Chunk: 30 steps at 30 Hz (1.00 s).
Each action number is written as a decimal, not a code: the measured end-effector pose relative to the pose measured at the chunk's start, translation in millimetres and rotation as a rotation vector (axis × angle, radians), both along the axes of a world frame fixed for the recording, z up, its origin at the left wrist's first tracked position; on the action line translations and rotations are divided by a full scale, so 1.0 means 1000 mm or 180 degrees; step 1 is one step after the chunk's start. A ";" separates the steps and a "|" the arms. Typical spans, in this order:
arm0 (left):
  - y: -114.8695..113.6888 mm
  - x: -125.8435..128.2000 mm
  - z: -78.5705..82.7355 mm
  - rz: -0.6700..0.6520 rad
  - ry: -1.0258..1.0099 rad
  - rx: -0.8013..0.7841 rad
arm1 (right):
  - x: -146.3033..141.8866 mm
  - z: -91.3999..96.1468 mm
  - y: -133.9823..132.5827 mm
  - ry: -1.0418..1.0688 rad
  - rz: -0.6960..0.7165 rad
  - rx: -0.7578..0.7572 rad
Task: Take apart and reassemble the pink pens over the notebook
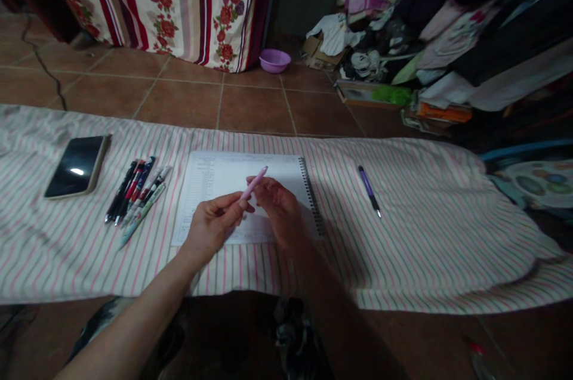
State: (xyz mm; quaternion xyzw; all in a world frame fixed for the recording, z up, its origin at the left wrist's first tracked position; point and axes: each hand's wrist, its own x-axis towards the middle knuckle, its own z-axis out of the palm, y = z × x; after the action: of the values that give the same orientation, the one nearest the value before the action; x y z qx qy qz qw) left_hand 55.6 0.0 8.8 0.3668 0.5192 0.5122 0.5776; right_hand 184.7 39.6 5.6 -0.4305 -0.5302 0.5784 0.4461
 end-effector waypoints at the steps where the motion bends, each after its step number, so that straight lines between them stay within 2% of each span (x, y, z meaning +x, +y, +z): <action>1: 0.000 -0.001 0.000 -0.0062 -0.0036 0.0019 | 0.002 0.001 0.001 0.0090 0.0149 -0.0022; 4: 0.000 -0.003 0.000 -0.0271 -0.0023 0.0082 | 0.006 0.003 0.003 0.0261 0.0407 -0.0163; 8: -0.001 -0.004 0.001 -0.0376 0.0064 0.0146 | 0.004 0.001 0.003 0.0388 0.0246 -0.0131; 17: -0.003 0.005 -0.006 -0.0021 -0.0082 0.0358 | -0.001 0.001 0.000 -0.0072 -0.0093 0.0123; 22: -0.004 0.004 -0.011 -0.0044 0.0506 0.0627 | -0.001 -0.002 0.000 -0.0097 -0.0154 0.0052; 25: -0.003 0.003 -0.011 -0.0094 0.0685 0.0706 | -0.003 -0.001 0.000 0.0150 -0.0062 -0.0172; 30: -0.001 0.003 -0.007 -0.0049 0.0410 0.0502 | -0.002 0.002 0.000 0.0284 0.0220 -0.0253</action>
State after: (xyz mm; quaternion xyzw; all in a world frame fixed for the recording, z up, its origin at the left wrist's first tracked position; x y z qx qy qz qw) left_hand 58.7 -1.1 1.5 0.4473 0.5105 0.5224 0.5162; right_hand 182.8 39.9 8.1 -0.4030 -0.5010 0.6328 0.4315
